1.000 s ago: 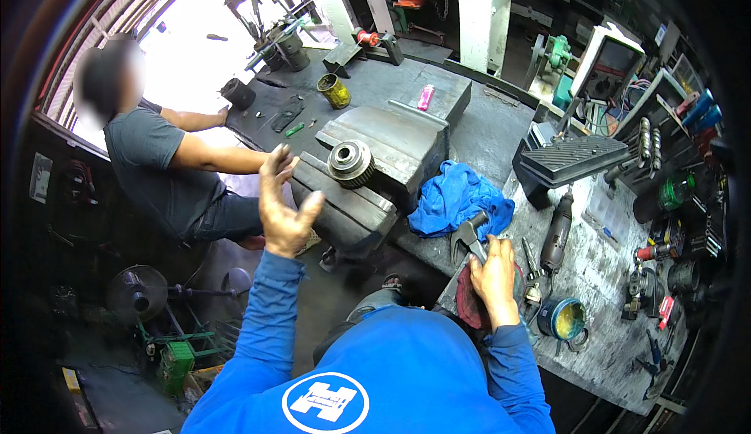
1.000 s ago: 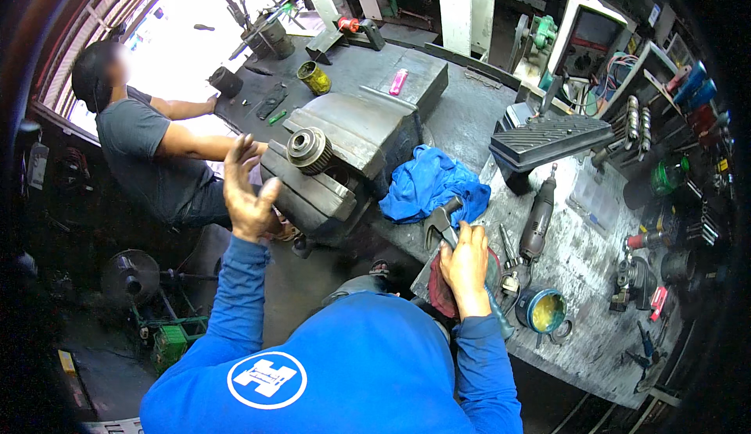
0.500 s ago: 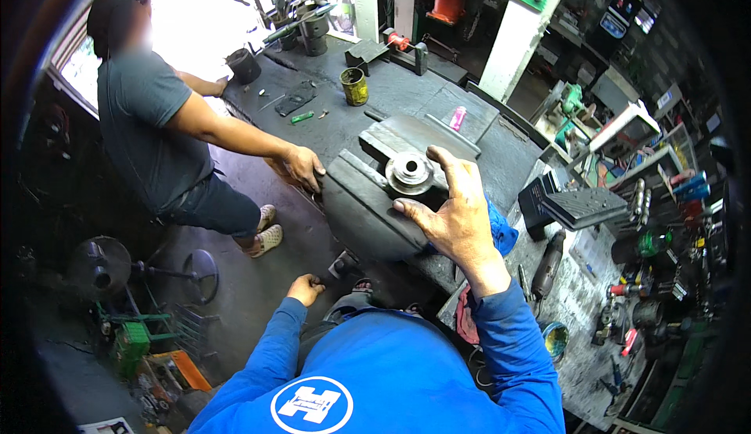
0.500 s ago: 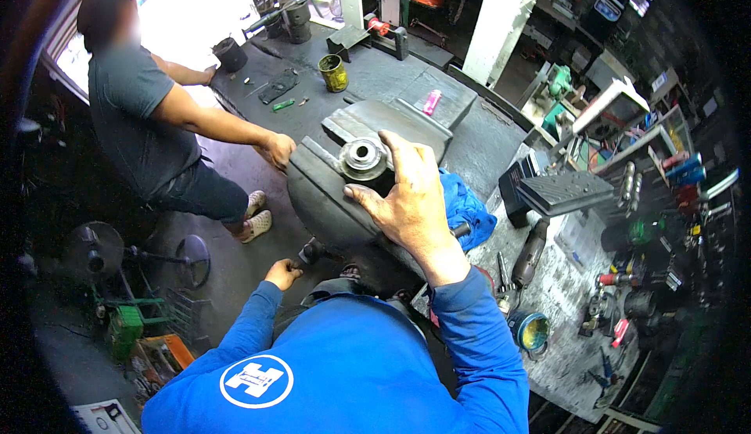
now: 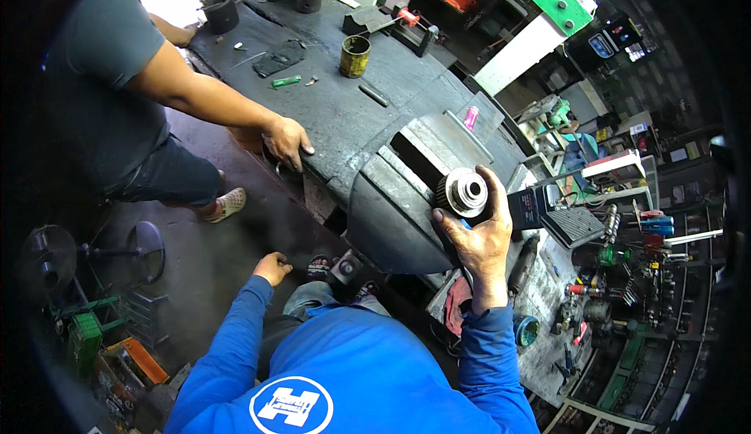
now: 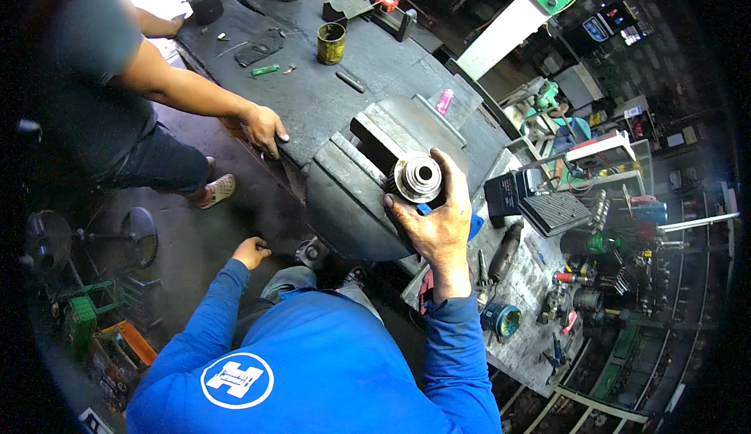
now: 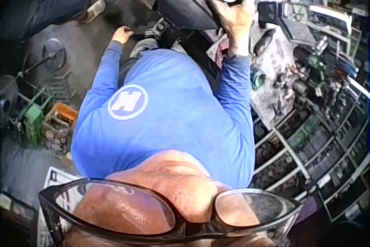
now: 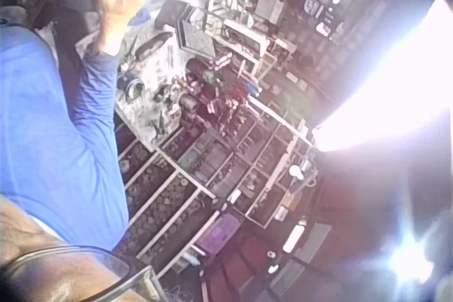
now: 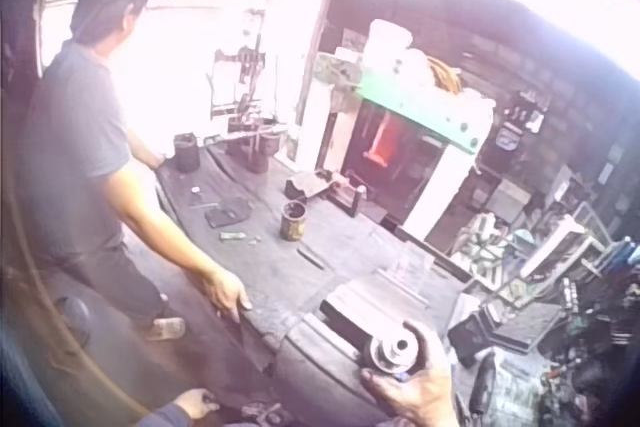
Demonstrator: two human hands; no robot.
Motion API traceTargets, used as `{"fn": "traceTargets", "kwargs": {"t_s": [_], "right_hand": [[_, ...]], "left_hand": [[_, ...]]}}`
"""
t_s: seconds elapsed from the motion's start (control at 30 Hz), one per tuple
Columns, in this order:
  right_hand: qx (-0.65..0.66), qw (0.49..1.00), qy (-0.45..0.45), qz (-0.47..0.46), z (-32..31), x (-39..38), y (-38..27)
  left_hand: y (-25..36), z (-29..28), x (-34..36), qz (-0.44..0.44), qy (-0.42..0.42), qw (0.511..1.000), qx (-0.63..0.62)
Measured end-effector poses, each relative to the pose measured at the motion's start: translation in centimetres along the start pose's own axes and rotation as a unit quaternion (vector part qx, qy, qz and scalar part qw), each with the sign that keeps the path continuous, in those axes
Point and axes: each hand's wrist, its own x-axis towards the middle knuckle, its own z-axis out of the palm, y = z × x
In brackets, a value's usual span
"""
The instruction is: The person selects a hammer from a tool rack and walks to a workbench. They repeatedly tap a cylindrical gear component with the hammer, rotate it, and inspect it. Another person works at a separate station in the background.
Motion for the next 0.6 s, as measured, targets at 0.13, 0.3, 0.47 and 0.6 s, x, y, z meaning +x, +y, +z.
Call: {"fn": "traceTargets", "kwargs": {"t_s": [0.13, 0.3, 0.47, 0.6], "right_hand": [[0.088, 0.995, 0.002, 0.038, 0.2, 0.0, -0.1], [0.406, 0.907, 0.081, 0.073, -2.3, -0.7, -0.5], [0.518, 0.848, 0.056, 0.101, -7.2, -5.7, -0.6], [0.597, 0.786, 0.055, 0.15, -9.0, -11.1, 2.5]], "left_hand": [[2.1, 0.1, 1.7, 0.036, -0.045, 0.998, 0.028], [4.2, 0.2, 3.3, 0.081, -0.086, 0.992, 0.05], [4.1, 0.7, 4.4, 0.081, -0.118, 0.988, 0.063], [3.4, 1.9, 3.6, 0.12, -0.114, 0.978, 0.124]]}}
